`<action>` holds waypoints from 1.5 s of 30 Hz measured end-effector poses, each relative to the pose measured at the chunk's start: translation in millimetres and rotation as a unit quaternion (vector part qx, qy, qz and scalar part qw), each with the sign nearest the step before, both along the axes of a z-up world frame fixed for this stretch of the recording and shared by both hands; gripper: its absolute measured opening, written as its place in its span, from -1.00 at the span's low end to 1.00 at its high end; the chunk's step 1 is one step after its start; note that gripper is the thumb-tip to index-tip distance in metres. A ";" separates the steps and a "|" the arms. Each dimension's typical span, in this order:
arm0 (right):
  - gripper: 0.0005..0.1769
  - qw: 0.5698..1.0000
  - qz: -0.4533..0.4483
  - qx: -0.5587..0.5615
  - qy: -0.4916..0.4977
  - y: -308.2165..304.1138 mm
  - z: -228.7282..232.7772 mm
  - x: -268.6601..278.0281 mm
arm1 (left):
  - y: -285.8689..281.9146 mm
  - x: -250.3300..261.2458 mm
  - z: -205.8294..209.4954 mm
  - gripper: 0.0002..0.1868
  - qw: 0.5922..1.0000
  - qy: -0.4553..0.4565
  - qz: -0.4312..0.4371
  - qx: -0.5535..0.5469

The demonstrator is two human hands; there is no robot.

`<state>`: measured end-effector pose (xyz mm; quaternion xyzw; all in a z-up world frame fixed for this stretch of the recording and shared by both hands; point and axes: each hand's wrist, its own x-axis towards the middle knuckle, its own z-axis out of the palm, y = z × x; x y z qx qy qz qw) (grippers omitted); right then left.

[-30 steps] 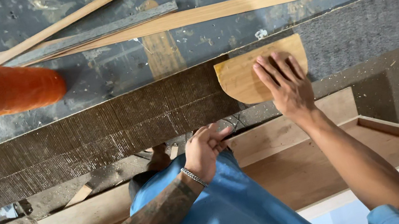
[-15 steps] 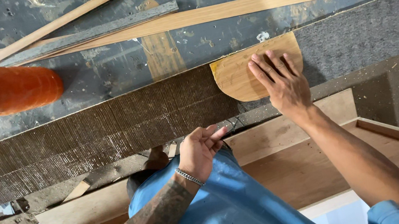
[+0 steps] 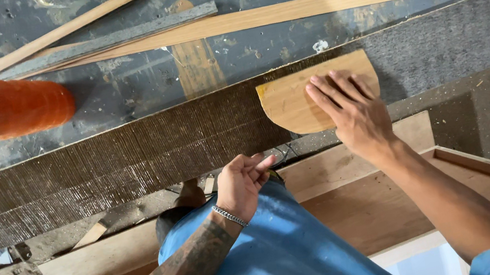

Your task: The person pours yellow glue from a bottle onto a small wooden piece and a larger board, then spreads the glue evenly across both surfaces using a wooden spreader tool.

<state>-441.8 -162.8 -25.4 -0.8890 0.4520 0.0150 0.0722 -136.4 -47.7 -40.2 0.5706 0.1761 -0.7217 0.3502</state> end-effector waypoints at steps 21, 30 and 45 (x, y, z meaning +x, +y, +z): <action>-0.09 0.977 -0.036 0.205 0.046 25.9 67.0 17.7 | -9.8 10.6 4.2 -0.71 0.998 0.045 0.030 0.024; -0.13 0.960 -0.046 0.264 0.074 51.1 102.2 13.6 | -18.8 14.5 25.1 -0.84 0.998 0.049 0.041 0.026; -0.23 0.983 -0.031 -0.176 -0.027 108.9 2.7 -37.0 | 6.8 26.5 0.0 -0.70 0.998 -0.016 -0.057 0.012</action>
